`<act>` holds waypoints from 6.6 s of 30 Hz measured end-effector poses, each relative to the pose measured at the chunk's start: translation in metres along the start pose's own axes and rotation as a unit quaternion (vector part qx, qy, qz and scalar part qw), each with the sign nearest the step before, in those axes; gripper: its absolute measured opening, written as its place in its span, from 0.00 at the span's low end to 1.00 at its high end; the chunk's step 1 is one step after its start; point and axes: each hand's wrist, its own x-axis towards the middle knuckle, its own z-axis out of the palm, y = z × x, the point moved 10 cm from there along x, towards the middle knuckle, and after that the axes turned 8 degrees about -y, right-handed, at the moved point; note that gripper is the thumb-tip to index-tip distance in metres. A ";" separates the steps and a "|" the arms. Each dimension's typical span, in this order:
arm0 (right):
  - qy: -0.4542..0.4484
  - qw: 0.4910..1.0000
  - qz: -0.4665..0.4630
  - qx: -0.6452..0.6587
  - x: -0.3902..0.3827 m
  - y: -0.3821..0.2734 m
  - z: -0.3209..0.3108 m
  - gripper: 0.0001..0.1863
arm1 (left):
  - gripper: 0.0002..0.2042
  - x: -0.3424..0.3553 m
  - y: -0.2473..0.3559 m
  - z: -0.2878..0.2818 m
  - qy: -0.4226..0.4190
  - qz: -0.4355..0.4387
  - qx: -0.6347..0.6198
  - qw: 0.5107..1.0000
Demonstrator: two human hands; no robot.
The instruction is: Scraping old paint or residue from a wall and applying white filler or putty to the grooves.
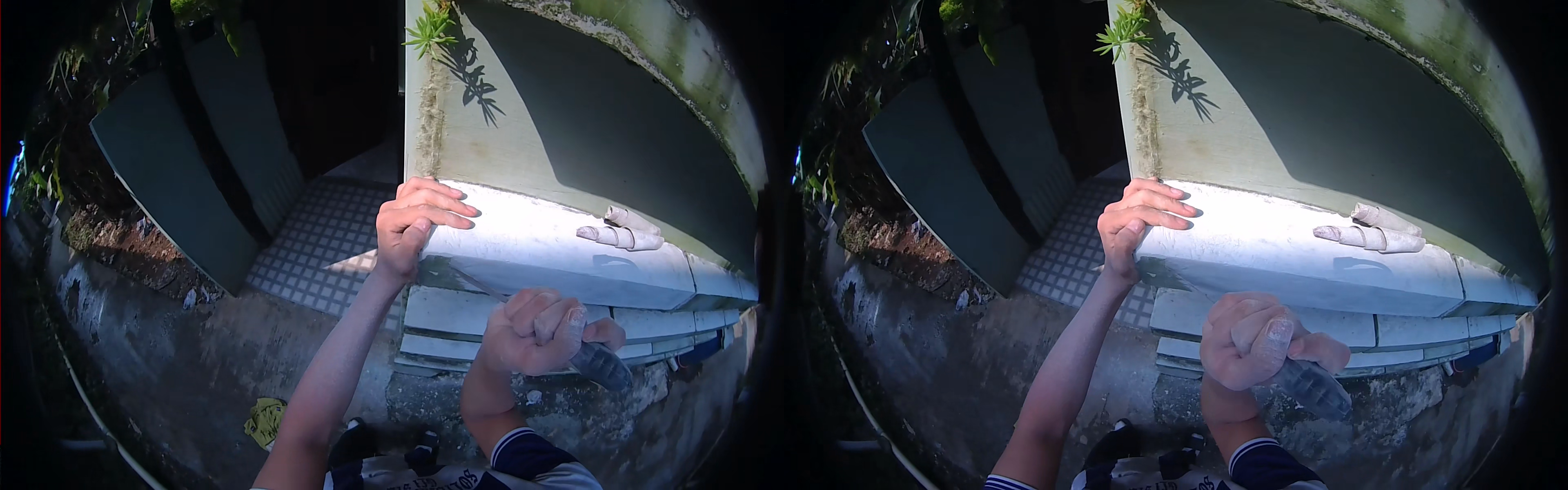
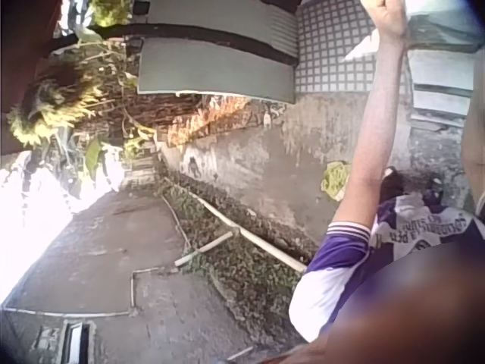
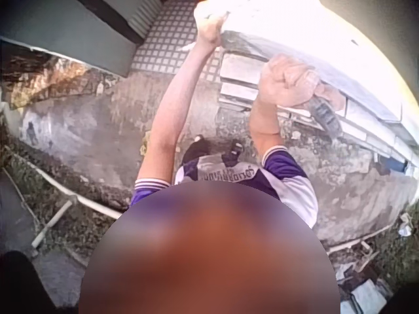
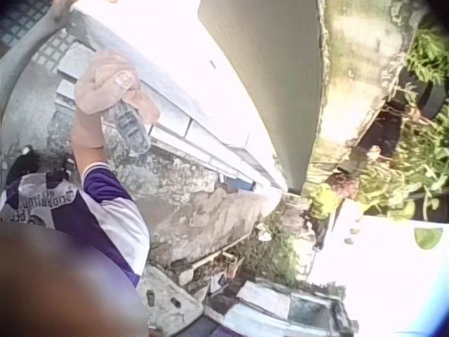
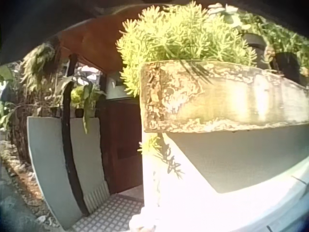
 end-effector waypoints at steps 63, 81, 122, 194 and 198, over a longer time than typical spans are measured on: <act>0.130 0.976 -0.044 -0.168 0.003 -0.042 -0.001 0.07 | 0.23 -0.001 -0.003 -0.002 0.018 -0.019 -0.016 1.000; 0.147 0.965 -0.116 -0.186 -0.016 -0.051 -0.020 0.12 | 0.23 -0.001 -0.004 -0.002 0.019 -0.017 -0.013 1.000; 0.135 0.970 -0.204 0.015 -0.019 -0.067 -0.035 0.11 | 0.21 0.000 0.002 -0.006 0.036 -0.012 -0.032 0.999; 0.390 0.891 -0.122 -0.195 -0.028 -0.033 -0.017 0.25 | 0.18 -0.009 0.019 -0.010 0.080 0.075 -0.007 0.994; 0.338 0.904 -0.231 -0.126 -0.044 -0.057 -0.021 0.12 | 0.19 -0.012 0.019 -0.011 0.082 0.064 0.002 0.995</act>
